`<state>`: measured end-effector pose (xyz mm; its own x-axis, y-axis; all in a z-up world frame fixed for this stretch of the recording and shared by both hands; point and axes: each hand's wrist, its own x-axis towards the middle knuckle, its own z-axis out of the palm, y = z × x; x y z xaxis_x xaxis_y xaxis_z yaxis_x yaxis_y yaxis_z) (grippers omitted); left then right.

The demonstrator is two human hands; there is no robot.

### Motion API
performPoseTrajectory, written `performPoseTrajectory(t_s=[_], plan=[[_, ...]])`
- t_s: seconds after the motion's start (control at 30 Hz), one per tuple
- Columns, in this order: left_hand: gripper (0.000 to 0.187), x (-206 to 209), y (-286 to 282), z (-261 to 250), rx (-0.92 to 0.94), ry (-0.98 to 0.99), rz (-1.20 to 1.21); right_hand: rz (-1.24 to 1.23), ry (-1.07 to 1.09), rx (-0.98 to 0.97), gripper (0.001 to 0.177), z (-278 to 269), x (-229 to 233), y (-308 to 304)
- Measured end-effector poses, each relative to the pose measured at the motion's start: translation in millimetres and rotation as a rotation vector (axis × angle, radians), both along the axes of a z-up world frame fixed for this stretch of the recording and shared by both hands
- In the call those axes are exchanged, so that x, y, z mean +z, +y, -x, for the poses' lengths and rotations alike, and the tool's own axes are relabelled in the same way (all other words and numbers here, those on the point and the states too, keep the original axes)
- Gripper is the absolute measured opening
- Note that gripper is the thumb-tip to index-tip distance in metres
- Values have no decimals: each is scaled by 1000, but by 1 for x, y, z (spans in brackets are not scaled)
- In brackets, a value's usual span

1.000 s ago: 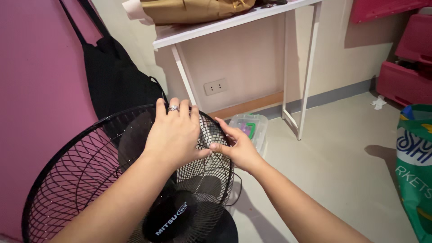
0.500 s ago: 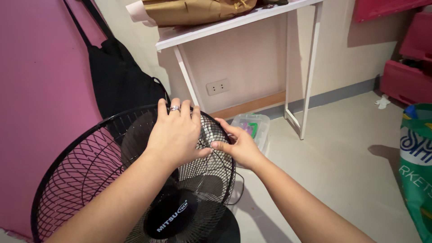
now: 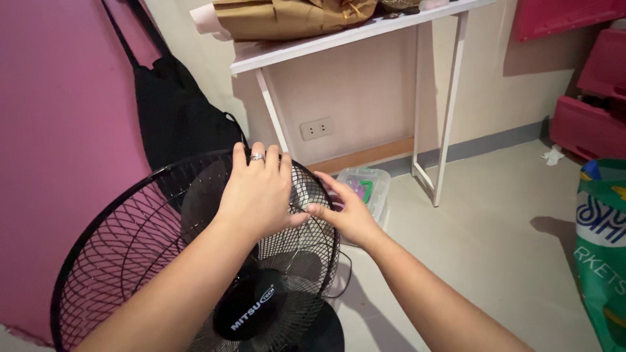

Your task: The person reassembles a standing electric fan by hand. They attach the fan blades to the motor hub, secure the blades with a nut, then fit and lock the front protective grille onto the fan head.

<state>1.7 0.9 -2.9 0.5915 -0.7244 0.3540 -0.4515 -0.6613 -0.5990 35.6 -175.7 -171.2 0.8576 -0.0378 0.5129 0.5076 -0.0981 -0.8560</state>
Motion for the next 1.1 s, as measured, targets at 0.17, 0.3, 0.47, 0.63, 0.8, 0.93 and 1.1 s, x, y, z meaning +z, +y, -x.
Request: performPoseTrajectory(t_s=[0.17,0.3,0.47,0.63,0.8,0.93,1.1], plan=[[107,0,2,-1,26,23,-19,20,40,-16,81,6,9,0],[92,-8,9,-2,-200,-79,84,43,110,-55,78,14,19,2],[69,-14,40,13,-371,-219,231,268,-224,-274,69,30,47,9],[69,-16,97,43,-302,-296,349,405,-464,-396,64,53,87,47],[73,-22,149,79,-203,-300,521,505,-588,-285,62,94,126,113],[77,-47,185,107,-107,-332,712,634,-671,-177,63,125,132,165],[83,-87,228,121,8,-200,957,915,-729,-111,65,141,127,212]])
